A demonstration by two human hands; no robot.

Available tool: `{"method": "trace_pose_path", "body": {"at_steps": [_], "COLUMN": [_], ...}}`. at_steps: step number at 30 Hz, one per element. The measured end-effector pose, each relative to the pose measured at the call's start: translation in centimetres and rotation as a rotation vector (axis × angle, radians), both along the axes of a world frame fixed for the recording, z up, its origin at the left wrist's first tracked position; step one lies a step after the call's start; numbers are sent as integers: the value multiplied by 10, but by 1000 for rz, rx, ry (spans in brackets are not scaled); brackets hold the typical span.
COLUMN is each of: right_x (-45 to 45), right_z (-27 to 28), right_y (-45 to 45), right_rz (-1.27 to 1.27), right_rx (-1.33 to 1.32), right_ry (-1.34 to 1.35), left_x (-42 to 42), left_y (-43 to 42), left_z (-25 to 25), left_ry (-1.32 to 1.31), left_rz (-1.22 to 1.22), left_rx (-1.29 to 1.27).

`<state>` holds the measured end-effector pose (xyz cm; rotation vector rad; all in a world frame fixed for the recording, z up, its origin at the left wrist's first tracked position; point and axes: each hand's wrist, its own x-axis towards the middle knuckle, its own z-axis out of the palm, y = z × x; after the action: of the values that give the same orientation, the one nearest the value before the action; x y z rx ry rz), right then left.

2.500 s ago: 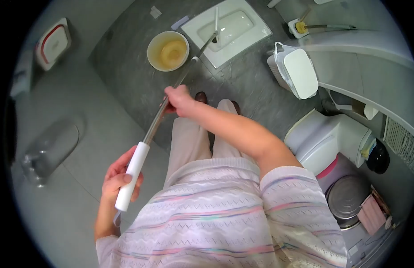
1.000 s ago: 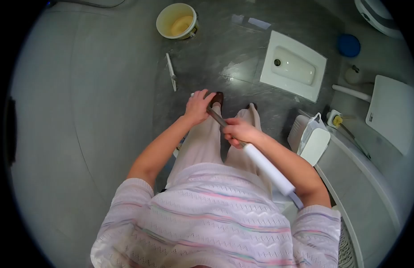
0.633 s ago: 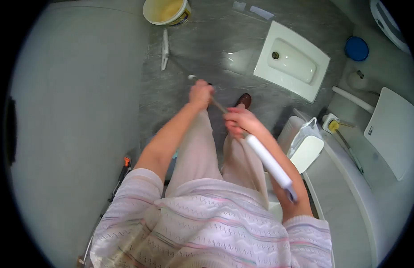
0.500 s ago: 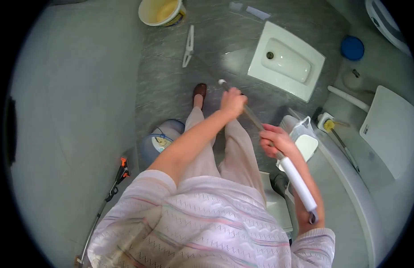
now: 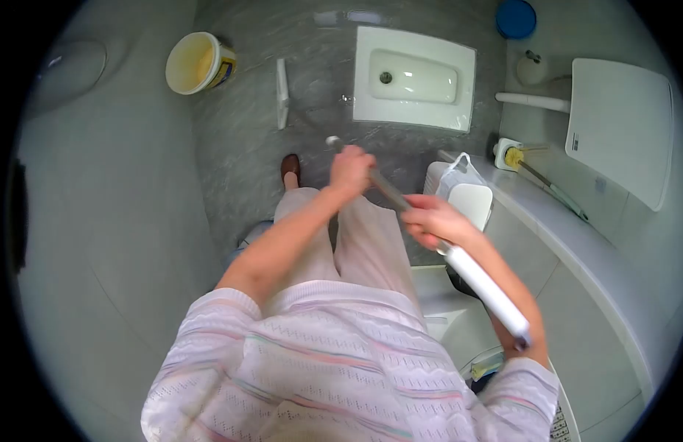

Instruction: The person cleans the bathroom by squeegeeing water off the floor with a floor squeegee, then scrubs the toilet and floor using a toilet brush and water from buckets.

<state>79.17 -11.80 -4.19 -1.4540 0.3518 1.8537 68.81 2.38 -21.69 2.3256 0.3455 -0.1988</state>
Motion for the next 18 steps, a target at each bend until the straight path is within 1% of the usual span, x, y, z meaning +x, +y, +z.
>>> {"method": "trace_pose_path", "body": {"at_steps": [1,2,5,6,7,8,9,11,14,16,17,18], "right_x": [-8,-11,4,11,23,32,41,57,71,74,74,75], "right_z": [-19,-23,-20,-10,4,18,33,55,77,85,87,87], "right_y": [4,13,-18,-38,-51,-61,-63,-62,-42,-27,-18,-8], "right_rz": [13,-24,-83,-64,-55,-123,-96,-46,-34,-39,-72,-102], "right_rx": [-7,-41,-80,-172,-165,-202,-252,-277,-338,-355,-366,-374], "right_ry": [1,43,42,-45,-39,-40,-107,-161,-221,-277,-280,-282], "left_x": [-14,-20,6,19,37,55,72,100,114,105,96,80], "left_y": [5,10,-23,-42,-63,-80,-92,-98,-89,-44,-13,19], "left_z": [-25,-28,-19,-15,-9,-1,8,24,22,17,0,-27], "left_ry": [15,70,197,185,168,158,147,122,-62,-128,-104,-77], "left_rz": [32,11,-79,-115,-148,-182,-217,-247,-212,-61,44,122], "left_rx": [41,36,-2,-45,-85,-96,-106,-272,-304,-266,-351,-314]}}
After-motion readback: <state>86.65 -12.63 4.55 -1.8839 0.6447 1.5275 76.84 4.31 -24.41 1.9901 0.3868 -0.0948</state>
